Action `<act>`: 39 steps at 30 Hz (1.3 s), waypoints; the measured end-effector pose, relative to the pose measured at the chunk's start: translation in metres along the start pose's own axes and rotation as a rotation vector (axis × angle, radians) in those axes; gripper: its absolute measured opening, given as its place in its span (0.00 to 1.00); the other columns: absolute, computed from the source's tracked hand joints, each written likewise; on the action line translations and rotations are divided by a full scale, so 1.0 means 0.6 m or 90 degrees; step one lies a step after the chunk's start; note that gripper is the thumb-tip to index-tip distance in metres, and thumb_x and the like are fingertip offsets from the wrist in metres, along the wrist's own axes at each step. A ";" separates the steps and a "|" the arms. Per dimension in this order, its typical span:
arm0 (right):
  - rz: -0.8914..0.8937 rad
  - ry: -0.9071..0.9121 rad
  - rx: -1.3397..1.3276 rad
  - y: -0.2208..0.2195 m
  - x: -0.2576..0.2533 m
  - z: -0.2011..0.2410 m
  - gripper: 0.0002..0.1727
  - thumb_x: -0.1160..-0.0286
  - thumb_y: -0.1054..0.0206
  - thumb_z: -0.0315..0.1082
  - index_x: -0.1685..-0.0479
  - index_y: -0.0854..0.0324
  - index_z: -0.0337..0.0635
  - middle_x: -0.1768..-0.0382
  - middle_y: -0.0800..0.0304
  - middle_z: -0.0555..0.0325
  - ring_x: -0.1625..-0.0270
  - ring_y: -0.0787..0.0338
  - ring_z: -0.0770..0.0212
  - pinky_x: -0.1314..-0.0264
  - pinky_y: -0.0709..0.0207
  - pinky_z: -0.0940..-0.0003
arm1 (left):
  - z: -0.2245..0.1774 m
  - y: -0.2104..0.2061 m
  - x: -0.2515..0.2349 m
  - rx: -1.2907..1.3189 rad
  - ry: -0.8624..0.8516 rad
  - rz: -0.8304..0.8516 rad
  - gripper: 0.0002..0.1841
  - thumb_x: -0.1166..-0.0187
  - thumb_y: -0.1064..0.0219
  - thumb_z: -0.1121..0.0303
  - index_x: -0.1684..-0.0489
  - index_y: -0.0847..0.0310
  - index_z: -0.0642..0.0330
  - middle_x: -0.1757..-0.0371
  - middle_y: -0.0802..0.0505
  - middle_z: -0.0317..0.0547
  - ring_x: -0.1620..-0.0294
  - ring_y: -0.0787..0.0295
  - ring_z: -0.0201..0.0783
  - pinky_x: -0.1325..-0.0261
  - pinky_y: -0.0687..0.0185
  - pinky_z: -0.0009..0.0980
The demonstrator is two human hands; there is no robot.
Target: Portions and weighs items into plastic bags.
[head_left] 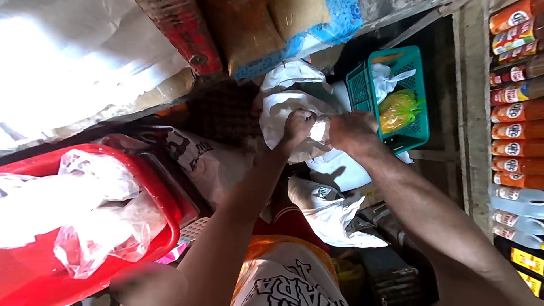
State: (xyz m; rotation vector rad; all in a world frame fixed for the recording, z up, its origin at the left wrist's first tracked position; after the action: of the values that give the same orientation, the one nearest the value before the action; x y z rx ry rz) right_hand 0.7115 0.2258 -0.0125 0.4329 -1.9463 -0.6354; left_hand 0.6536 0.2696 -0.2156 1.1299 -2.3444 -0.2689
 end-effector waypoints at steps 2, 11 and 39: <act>0.009 -0.008 0.004 0.005 -0.006 -0.008 0.15 0.30 0.30 0.38 0.55 0.14 0.33 0.51 0.11 0.32 0.43 0.12 0.30 0.55 0.23 0.28 | -0.001 -0.008 0.002 0.000 -0.035 -0.028 0.13 0.18 0.37 0.55 0.61 0.05 0.47 0.56 0.06 0.42 0.53 0.09 0.40 0.45 0.13 0.48; 0.067 -0.036 -0.036 0.000 -0.025 -0.045 0.18 0.27 0.33 0.46 0.64 0.15 0.36 0.56 0.11 0.33 0.49 0.11 0.30 0.59 0.25 0.26 | -0.012 -0.027 0.010 -0.033 -0.118 -0.068 0.14 0.16 0.40 0.58 0.58 0.05 0.47 0.57 0.06 0.39 0.57 0.08 0.37 0.49 0.11 0.44; 0.068 -0.035 -0.296 -0.118 -0.058 -0.109 0.21 0.32 0.27 0.44 0.52 0.14 0.33 0.49 0.11 0.32 0.43 0.12 0.29 0.51 0.25 0.23 | 0.027 0.071 0.005 -0.191 0.010 -0.047 0.20 0.10 0.44 0.55 0.47 0.12 0.62 0.55 0.06 0.57 0.53 0.07 0.54 0.43 0.15 0.59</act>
State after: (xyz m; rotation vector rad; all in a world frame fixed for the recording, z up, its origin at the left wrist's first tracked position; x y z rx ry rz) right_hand 0.7875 0.1725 -0.0561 0.0214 -1.7848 -1.0048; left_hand 0.6146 0.2935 -0.2114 1.0656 -2.1616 -0.6133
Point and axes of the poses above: each hand's wrist, its own x-axis away from the middle knuckle, its own y-axis out of the back of the hand, z = x × y, the point moved 2 cm from there along -x, towards the middle knuckle
